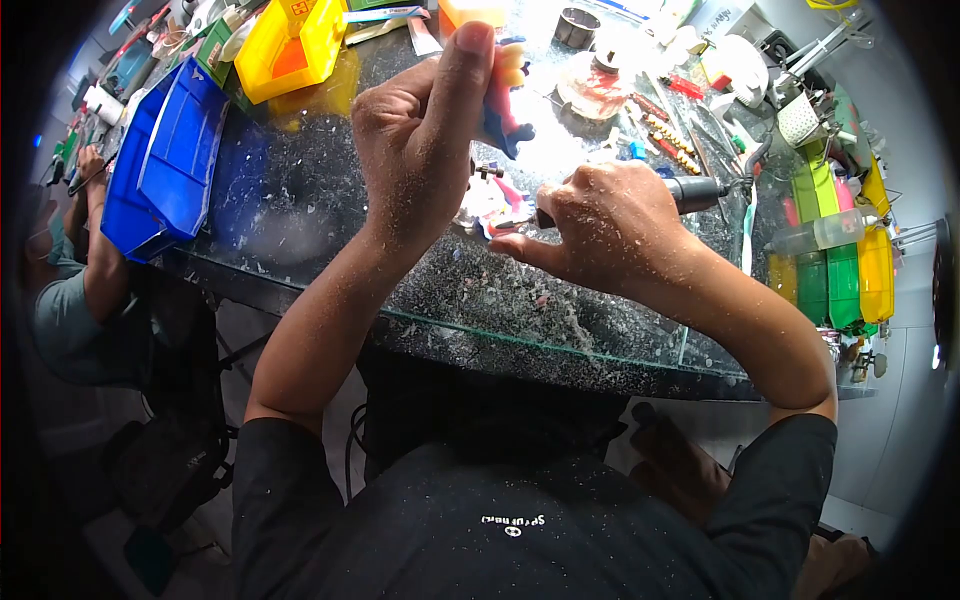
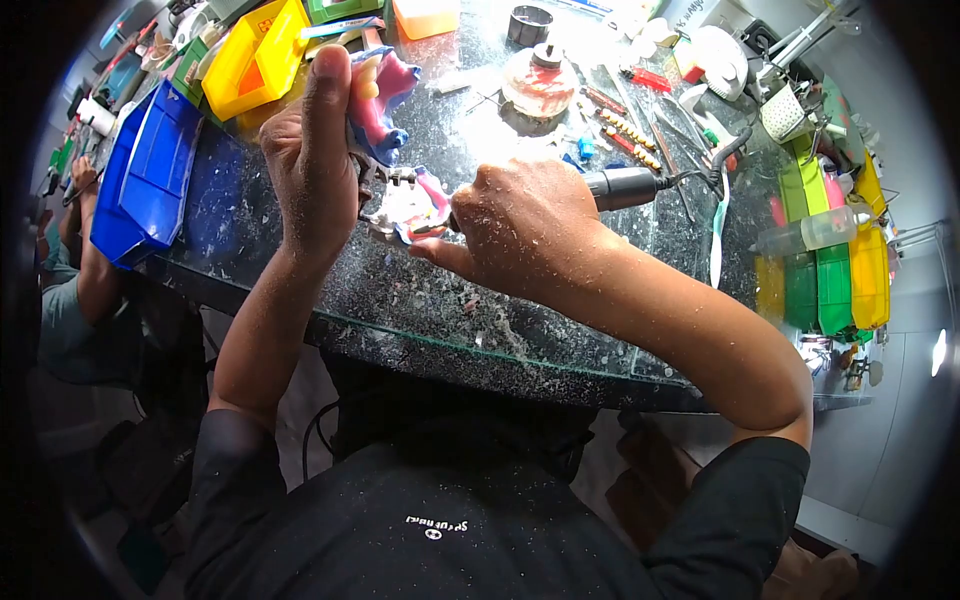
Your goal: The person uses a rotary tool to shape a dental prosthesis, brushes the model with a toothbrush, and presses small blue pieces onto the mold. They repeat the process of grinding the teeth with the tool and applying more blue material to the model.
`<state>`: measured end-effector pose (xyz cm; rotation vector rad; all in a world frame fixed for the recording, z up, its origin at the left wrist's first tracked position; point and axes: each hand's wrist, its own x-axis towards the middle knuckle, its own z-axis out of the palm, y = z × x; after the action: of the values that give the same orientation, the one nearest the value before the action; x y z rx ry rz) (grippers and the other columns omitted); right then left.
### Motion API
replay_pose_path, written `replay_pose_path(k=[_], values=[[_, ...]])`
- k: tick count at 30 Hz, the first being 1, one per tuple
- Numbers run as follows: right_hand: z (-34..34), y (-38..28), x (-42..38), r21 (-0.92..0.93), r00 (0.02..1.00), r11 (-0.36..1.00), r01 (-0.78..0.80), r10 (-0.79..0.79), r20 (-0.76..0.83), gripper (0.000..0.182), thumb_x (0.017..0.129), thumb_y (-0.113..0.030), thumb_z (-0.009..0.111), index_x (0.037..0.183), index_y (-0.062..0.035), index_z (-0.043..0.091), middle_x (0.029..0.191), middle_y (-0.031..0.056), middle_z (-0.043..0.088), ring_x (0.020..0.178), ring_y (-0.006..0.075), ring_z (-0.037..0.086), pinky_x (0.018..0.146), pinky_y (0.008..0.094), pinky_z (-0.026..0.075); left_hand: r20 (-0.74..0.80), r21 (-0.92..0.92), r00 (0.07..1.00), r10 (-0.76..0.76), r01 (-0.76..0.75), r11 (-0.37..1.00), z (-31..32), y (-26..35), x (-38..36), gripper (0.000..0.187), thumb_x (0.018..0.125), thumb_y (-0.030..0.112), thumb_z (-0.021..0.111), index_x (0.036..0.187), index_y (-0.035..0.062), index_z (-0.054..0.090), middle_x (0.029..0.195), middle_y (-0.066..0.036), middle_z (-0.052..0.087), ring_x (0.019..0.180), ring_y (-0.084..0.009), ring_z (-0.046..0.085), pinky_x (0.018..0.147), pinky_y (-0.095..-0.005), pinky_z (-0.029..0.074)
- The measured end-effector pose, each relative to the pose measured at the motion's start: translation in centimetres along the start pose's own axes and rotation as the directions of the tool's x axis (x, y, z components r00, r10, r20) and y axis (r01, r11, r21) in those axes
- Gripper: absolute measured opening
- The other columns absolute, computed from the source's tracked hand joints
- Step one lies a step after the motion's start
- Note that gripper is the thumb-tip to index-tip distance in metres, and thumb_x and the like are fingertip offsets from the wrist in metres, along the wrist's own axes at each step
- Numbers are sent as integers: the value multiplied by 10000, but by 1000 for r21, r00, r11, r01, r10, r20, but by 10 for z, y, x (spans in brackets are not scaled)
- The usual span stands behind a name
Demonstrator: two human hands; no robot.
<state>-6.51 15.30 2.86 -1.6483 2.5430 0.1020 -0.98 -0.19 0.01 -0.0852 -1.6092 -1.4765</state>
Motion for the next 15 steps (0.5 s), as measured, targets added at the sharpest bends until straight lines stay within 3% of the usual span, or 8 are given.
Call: replay_pose_path(k=[3, 9, 12, 13, 14, 15], values=[[0, 0, 0, -40, 994, 999, 32, -36, -99, 552, 815, -576, 596, 732, -46, 726, 560, 135, 602, 543, 268, 646, 513, 361, 515, 8, 11, 1000, -13, 13, 1000, 0, 2, 0, 480, 946, 425, 540, 816, -5, 711, 628, -61, 654, 575, -80, 635, 519, -187, 488], [-7, -1, 0, -61, 993, 994, 88, -92, -77, 514, 824, -542, 597, 723, -52, 715, 573, 130, 612, 558, 274, 652, 519, 373, 516, -1, -22, 999, -32, 32, 999, 1, 4, 0, 484, 951, 421, 534, 802, -9, 700, 610, -59, 638, 545, -68, 604, 500, -188, 467], [-24, 9, -6, -96, 999, 995, 12, -15, -30, 643, 831, -638, 533, 672, -30, 666, 539, 131, 594, 566, 289, 660, 538, 387, 524, -31, -54, 997, -74, 73, 996, 2, 6, 0, 483, 958, 410, 526, 779, -9, 687, 610, -67, 637, 537, -70, 596, 495, -194, 458], [-32, 19, -9, -140, 998, 989, -49, 42, -53, 642, 829, -645, 540, 648, -41, 659, 506, 97, 580, 517, 256, 647, 507, 369, 518, -32, -12, 995, -97, 96, 995, 0, 6, 1, 518, 969, 427, 491, 745, -3, 671, 627, -79, 641, 578, -93, 611, 547, -216, 474], [-42, 36, -13, -136, 990, 987, -80, 62, -128, 617, 832, -633, 555, 647, -54, 659, 494, 76, 569, 466, 212, 615, 476, 346, 508, -40, -15, 992, -122, 121, 993, -1, 5, 1, 534, 971, 439, 476, 733, 0, 666, 642, -87, 647, 603, -99, 616, 574, -228, 479], [-53, 52, -17, -259, 968, 951, -166, 108, -226, 601, 821, -629, 579, 633, -64, 658, 450, 51, 527, 418, 190, 573, 454, 332, 500, -47, -18, 987, -151, 151, 988, -2, 5, 1, 551, 973, 450, 462, 721, 2, 660, 658, -96, 652, 628, -106, 622, 601, -240, 484]])
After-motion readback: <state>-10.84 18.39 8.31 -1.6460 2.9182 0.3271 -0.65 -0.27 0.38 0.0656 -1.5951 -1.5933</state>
